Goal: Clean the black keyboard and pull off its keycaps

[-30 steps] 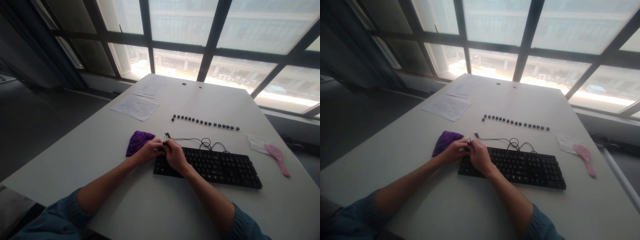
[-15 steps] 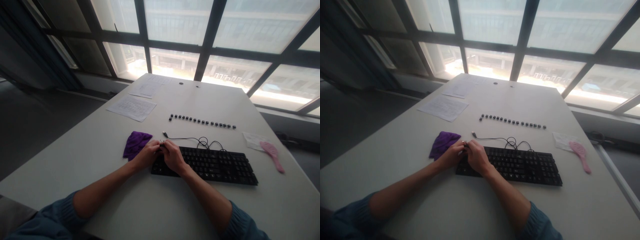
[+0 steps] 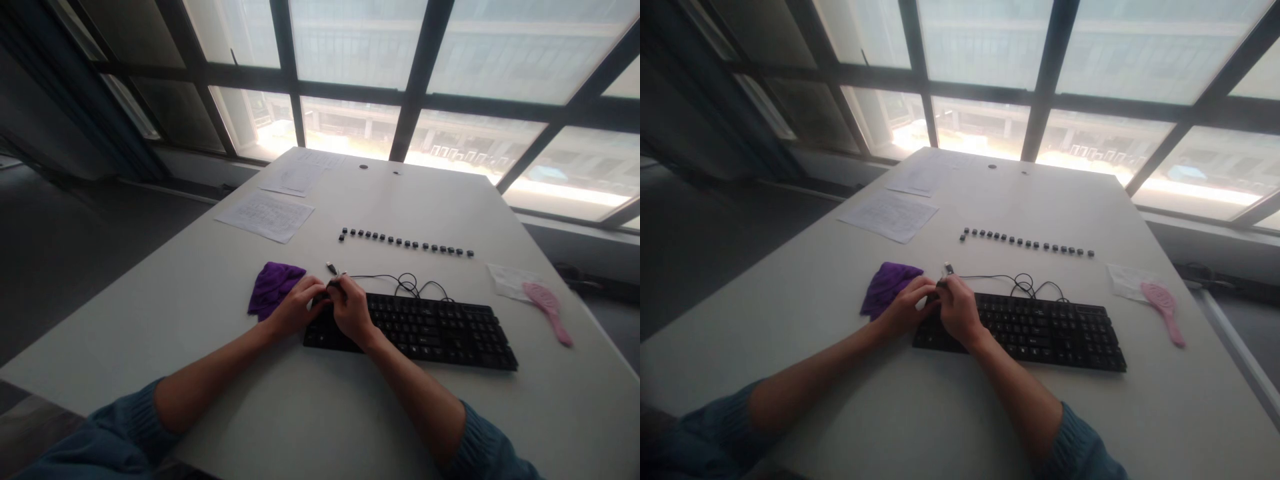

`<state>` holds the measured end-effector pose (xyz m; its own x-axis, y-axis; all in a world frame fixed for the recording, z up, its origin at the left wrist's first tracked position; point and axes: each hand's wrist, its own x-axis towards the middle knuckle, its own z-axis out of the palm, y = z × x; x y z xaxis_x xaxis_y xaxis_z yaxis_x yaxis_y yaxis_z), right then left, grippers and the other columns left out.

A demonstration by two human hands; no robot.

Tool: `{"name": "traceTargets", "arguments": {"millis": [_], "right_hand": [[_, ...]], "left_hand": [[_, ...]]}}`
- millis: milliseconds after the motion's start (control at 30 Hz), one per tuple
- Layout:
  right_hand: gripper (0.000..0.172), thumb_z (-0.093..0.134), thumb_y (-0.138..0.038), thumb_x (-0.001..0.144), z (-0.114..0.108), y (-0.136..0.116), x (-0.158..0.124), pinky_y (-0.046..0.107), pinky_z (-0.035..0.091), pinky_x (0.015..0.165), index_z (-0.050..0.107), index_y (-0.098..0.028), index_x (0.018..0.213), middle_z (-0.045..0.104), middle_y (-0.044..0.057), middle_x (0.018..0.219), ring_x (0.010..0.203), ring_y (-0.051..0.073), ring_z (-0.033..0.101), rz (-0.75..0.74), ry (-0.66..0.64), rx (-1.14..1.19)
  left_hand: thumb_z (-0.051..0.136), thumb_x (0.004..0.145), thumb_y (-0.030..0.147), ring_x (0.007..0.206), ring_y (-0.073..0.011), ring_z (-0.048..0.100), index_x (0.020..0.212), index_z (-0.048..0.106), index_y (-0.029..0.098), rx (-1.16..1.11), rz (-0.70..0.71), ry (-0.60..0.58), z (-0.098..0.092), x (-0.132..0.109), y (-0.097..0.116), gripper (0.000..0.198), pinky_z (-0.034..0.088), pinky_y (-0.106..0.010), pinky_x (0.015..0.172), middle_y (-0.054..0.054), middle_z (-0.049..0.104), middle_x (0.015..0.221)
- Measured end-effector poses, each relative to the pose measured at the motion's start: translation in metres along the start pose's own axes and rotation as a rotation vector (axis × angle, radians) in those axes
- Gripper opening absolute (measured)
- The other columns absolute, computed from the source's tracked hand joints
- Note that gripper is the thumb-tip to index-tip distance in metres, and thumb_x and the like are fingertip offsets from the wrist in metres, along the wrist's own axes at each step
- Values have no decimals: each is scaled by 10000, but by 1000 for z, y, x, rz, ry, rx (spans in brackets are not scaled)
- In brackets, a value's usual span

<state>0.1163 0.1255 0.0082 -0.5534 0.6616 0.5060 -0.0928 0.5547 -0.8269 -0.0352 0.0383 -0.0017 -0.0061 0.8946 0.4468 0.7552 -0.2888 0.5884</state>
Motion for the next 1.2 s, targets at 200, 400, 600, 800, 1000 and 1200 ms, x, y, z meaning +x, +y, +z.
{"name": "traceTargets", "arguments": {"millis": [200, 400, 600, 800, 1000, 1200], "right_hand": [[129, 504, -229, 947, 2, 7, 0, 283, 424, 690, 548, -205, 828, 574, -7, 742, 678, 156, 514, 92, 64, 33], [152, 488, -218, 953, 2, 4, 2, 281, 420, 695, 528, -209, 806, 564, 1, 773, 711, 160, 523, 35, -1, 16], [148, 496, -229, 949, 1, 2, 2, 284, 426, 694, 538, -211, 808, 587, 6, 769, 713, 164, 536, 68, 30, 5], [148, 517, -280, 947, 3, 7, 2, 264, 393, 596, 530, -213, 816, 553, -22, 672, 610, 147, 497, 218, 111, 66], [152, 520, -315, 948, 3, 8, 5, 257, 404, 559, 538, -215, 835, 558, -29, 648, 569, 142, 512, 257, 142, 143], [159, 518, -330, 960, 3, 9, 7, 260, 428, 577, 538, -219, 848, 573, -33, 633, 574, 148, 554, 290, 196, 190]], "left_hand": [[572, 962, 246, 964, -197, 589, 1064, 618, 199, -93, -32, 1, -2, 3, 2, 121, 497, -336, 879, -59, 609, 1003], [553, 981, 283, 937, -194, 596, 1004, 626, 192, -191, -91, 0, -1, 3, 3, 119, 495, -331, 858, -52, 629, 986], [627, 949, 334, 900, -189, 622, 1170, 563, 211, -173, -114, 79, 5, -3, -5, 261, 520, -339, 842, -42, 649, 981], [633, 950, 282, 961, -196, 623, 1118, 609, 218, -53, 124, 85, 1, 1, -10, 181, 530, -349, 866, -70, 649, 1032], [640, 945, 280, 1003, -205, 609, 1043, 679, 224, 64, 153, 151, -5, 6, 3, 119, 533, -349, 862, -80, 637, 1062], [688, 911, 374, 770, -152, 605, 969, 675, 195, 2, -33, 349, -20, 38, -7, 188, 509, -289, 729, -44, 675, 934]]}}
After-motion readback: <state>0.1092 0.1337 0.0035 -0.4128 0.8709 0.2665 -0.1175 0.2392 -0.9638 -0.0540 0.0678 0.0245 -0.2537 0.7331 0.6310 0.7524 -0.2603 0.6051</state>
